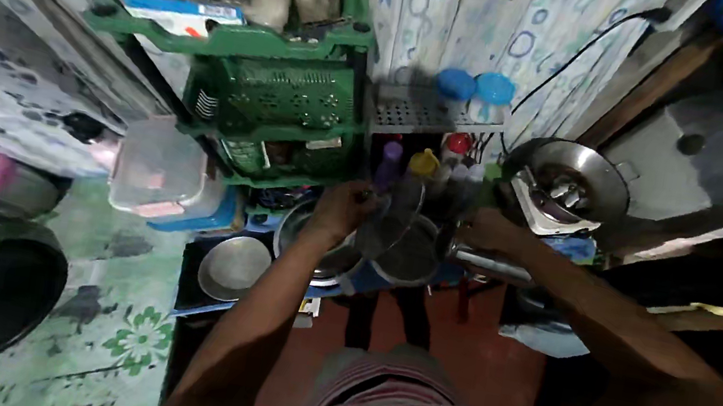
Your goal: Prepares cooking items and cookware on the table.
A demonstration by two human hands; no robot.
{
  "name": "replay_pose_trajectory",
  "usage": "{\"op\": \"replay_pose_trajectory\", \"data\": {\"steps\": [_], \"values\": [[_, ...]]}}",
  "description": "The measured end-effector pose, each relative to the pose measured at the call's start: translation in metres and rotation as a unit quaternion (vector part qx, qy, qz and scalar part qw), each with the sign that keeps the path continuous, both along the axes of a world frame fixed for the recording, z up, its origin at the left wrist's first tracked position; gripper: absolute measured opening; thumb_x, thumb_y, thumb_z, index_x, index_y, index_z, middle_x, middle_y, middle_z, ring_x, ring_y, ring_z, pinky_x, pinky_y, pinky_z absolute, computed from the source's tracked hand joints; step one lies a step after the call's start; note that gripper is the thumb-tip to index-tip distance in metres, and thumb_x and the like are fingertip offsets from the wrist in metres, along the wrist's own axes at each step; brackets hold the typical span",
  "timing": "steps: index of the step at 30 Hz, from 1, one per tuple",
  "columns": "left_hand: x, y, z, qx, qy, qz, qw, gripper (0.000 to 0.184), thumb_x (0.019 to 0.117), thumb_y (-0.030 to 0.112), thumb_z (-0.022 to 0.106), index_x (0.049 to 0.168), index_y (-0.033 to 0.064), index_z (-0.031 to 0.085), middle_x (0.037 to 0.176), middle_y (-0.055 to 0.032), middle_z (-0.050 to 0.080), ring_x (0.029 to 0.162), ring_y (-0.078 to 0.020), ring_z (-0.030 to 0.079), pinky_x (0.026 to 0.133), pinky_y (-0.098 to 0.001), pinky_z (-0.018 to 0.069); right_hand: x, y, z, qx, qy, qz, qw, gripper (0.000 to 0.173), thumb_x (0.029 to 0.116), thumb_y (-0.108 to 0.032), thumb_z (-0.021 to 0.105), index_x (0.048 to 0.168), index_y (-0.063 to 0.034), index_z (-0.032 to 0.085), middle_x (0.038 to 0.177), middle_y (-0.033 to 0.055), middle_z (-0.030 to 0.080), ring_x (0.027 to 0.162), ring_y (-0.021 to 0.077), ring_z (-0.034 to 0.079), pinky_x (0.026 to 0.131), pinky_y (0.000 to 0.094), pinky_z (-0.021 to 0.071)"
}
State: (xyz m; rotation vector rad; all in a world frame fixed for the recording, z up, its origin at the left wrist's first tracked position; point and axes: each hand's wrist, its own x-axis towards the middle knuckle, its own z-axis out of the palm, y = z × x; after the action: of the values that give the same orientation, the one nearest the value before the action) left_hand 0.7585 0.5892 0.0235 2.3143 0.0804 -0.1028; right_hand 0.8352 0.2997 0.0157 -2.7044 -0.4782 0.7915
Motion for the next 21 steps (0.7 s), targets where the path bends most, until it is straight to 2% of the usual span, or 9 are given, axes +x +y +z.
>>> {"op": "replay_pose_trajectory", "data": {"steps": [4,8,15,18,20,21], "values": [[-0.004,0.01,-0.005,-0.009,-0.01,0.008,1.0,0.03,0.1007,0.026,0.066,0.125,0.009,0.069,0.109,-0.0167,0.072,0.093,-0.0289,0.072,0.088,-0.0526,0.0576,0.01,0.016,-0.025,-0.019,-0.017,0.024,0.999,0.031,0.0959,-0.031,0.07,0.104,-0.0014,0.073,0.096,0.0215,0.072,0.09,0.0407,0.071,0.081,0.0668,0.054],[-0.008,0.021,-0.005,-0.011,-0.006,0.006,1.0,0.031,0.1013,0.026,0.065,0.127,0.0095,0.068,0.113,-0.0166,0.072,0.102,-0.0302,0.07,0.095,-0.0537,0.0543,0.008,0.043,-0.021,-0.088,-0.006,0.016,0.996,0.037,0.0954,-0.035,0.07,0.111,-0.0016,0.072,0.107,0.0232,0.071,0.103,0.0432,0.068,0.087,0.0697,0.0511],[-0.013,0.04,-0.01,-0.01,-0.019,-0.003,1.0,0.03,0.1022,0.026,0.063,0.126,0.0082,0.069,0.112,-0.017,0.071,0.102,-0.0306,0.069,0.094,-0.0547,0.0537,0.009,0.067,-0.018,-0.13,-0.002,0.042,0.991,0.037,0.0968,-0.034,0.068,0.104,0.002,0.071,0.106,0.025,0.069,0.103,0.0434,0.067,0.086,0.0685,0.0517],[-0.014,0.044,-0.011,-0.014,-0.022,-0.007,1.0,0.032,0.1021,0.027,0.063,0.126,0.0073,0.069,0.112,-0.0181,0.071,0.102,-0.0317,0.069,0.094,-0.0553,0.0535,0.008,0.075,-0.015,-0.153,0.001,0.045,0.987,0.038,0.0973,-0.033,0.068,0.106,0.0041,0.071,0.111,0.0269,0.069,0.108,0.0446,0.066,0.09,0.0681,0.0501],[-0.014,0.045,-0.011,-0.017,-0.023,-0.012,1.0,0.032,0.1023,0.027,0.063,0.126,0.007,0.069,0.112,-0.018,0.071,0.102,-0.0314,0.069,0.094,-0.0551,0.0535,0.006,0.078,-0.017,-0.162,-0.012,0.041,0.986,0.037,0.0961,-0.032,0.07,0.104,0.0047,0.07,0.11,0.0272,0.069,0.107,0.0448,0.066,0.089,0.0684,0.0508],[-0.014,0.046,-0.011,-0.019,-0.024,-0.013,0.999,0.032,0.1023,0.027,0.063,0.126,0.0065,0.069,0.112,-0.0181,0.071,0.101,-0.0314,0.069,0.093,-0.0552,0.0535,0.005,0.082,-0.015,-0.178,-0.003,0.036,0.983,0.038,0.0965,-0.031,0.069,0.107,0.0057,0.069,0.114,0.028,0.068,0.11,0.0456,0.065,0.09,0.0688,0.0498]]}}
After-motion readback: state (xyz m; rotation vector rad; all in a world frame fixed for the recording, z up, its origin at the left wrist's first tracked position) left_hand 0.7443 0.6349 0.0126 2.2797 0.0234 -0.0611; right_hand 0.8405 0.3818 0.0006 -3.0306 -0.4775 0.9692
